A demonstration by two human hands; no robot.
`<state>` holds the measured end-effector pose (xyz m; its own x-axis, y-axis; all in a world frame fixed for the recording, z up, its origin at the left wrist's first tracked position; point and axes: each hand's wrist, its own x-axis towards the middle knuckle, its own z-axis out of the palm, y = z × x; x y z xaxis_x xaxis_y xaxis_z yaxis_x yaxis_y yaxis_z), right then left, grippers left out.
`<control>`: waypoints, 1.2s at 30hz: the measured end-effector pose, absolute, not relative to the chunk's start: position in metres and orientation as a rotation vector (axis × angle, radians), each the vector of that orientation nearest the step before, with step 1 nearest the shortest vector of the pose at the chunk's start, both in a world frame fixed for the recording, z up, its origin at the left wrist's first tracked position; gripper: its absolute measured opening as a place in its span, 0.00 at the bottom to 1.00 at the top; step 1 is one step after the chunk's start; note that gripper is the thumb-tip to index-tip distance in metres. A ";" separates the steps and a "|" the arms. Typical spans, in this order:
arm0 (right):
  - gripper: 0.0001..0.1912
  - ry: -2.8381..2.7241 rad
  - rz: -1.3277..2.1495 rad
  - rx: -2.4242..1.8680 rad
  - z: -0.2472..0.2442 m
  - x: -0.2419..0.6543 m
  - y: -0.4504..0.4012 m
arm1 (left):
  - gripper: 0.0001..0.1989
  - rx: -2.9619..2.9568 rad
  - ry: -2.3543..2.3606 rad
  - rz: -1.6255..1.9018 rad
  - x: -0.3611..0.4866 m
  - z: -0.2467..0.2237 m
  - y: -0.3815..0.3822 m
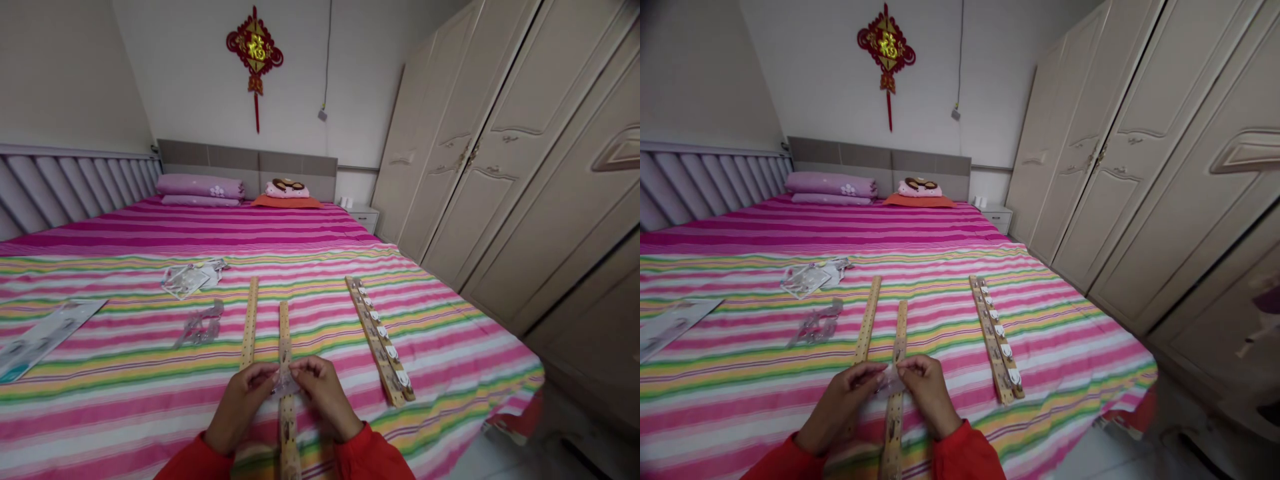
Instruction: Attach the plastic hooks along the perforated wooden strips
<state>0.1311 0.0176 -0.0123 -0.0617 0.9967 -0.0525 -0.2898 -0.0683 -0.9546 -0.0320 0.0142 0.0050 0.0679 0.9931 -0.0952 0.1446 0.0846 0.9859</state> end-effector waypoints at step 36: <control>0.13 -0.922 1.361 -1.005 -0.050 0.113 0.141 | 0.06 1.405 1.503 1.081 -0.020 -0.039 0.133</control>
